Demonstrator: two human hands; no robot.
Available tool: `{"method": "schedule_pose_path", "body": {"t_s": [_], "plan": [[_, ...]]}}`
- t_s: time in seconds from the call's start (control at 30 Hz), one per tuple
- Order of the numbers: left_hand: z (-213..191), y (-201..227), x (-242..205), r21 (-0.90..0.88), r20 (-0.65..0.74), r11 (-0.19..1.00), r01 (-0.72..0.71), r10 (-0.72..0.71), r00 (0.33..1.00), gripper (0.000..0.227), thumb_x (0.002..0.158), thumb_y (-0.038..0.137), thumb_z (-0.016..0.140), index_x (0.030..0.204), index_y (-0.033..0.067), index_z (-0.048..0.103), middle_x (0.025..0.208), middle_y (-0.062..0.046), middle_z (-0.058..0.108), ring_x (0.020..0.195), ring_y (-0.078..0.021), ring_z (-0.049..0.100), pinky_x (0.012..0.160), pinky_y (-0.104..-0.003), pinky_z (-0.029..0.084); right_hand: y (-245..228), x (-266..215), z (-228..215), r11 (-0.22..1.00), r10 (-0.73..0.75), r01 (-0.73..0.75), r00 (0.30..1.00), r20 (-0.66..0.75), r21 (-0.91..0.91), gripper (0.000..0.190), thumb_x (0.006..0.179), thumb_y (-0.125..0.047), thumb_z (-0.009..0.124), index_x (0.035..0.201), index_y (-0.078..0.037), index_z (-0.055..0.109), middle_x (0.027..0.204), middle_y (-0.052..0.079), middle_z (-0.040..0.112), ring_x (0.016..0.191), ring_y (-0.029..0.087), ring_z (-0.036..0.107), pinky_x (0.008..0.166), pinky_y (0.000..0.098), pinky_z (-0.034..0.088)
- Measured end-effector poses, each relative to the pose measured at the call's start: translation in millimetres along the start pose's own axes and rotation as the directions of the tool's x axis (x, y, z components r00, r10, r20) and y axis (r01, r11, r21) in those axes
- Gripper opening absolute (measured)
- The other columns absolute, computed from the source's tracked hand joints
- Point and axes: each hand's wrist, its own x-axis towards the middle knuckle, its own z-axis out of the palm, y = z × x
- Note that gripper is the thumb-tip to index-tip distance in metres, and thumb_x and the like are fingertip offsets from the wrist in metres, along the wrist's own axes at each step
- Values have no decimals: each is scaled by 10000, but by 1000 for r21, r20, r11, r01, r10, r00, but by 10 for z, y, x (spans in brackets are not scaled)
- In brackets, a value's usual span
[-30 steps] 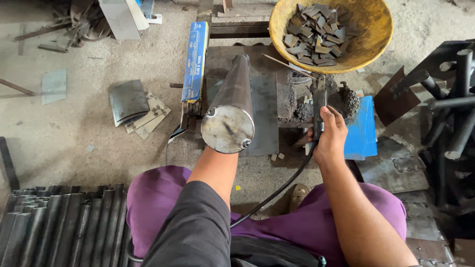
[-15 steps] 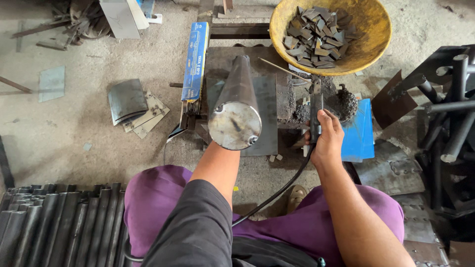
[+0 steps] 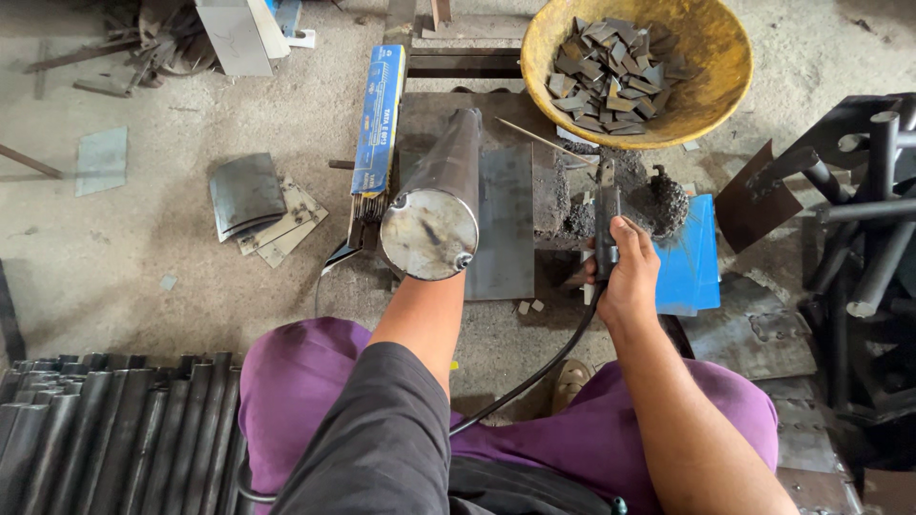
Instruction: The person welds a metal pipe to a flat metal plate using a handheld welding torch. They hold the pipe with a gloved hand and apply the torch to the joint, creating bright sparks and light. The person adjusts the pipe's position on the plate and continues welding along the seam.
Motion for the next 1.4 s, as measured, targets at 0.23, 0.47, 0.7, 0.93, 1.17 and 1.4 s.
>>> {"method": "schedule_pose_path", "body": {"t_s": [0.23, 0.47, 0.7, 0.93, 1.17, 1.4], "plan": [[234, 129, 206, 20, -16, 999, -46, 46, 999, 382, 980, 266, 586, 1254, 12, 664, 1236, -238, 681, 1156, -401, 629, 1049, -450, 479, -7, -64, 37, 1000, 29, -29, 1000, 9, -5, 394, 1004, -308, 625, 1306, -61, 568, 817, 88, 669, 514, 158, 569, 429, 294, 437], [273, 127, 223, 46, -25, 998, -48, 49, 998, 386, 982, 276, 580, 1250, 12, 667, 1236, -245, 679, 1158, -413, 625, 1051, -457, 473, -8, -117, 70, 1000, 30, -30, 999, 26, 8, 394, 1014, -299, 615, 1306, -41, 556, 809, 83, 646, 531, 162, 571, 439, 301, 443], [290, 133, 238, 46, -34, 998, -48, 49, 998, 391, 984, 285, 575, 1246, 12, 669, 1235, -253, 677, 1159, -425, 620, 1052, -464, 467, -28, -161, 114, 998, 62, -62, 998, 12, 8, 383, 1000, -303, 613, 1298, -69, 558, 832, 94, 645, 547, 165, 565, 445, 306, 438], [274, 129, 243, 59, -42, 997, -59, 61, 997, 396, 986, 295, 569, 1242, 11, 672, 1234, -260, 675, 1161, -437, 615, 1053, -471, 462, -13, -165, 113, 996, 84, -84, 996, 12, 19, 407, 1000, -309, 614, 1319, -68, 536, 842, 96, 635, 548, 173, 557, 456, 322, 436], [271, 133, 300, 62, -51, 995, -77, 80, 995, 402, 987, 304, 563, 1238, 11, 675, 1233, -268, 674, 1162, -448, 610, 1054, -478, 456, 11, -213, 150, 996, 85, -86, 996, 31, 31, 402, 999, -311, 608, 1315, -74, 535, 830, 97, 622, 535, 182, 556, 446, 330, 435], [311, 161, 332, 66, -50, 995, -79, 82, 995, 408, 989, 313, 557, 1234, 10, 678, 1233, -275, 672, 1164, -460, 605, 1056, -485, 450, 46, -260, 176, 988, 133, -136, 990, 38, 77, 336, 1015, -333, 599, 1211, -65, 548, 826, 96, 611, 541, 193, 565, 445, 340, 432]]}}
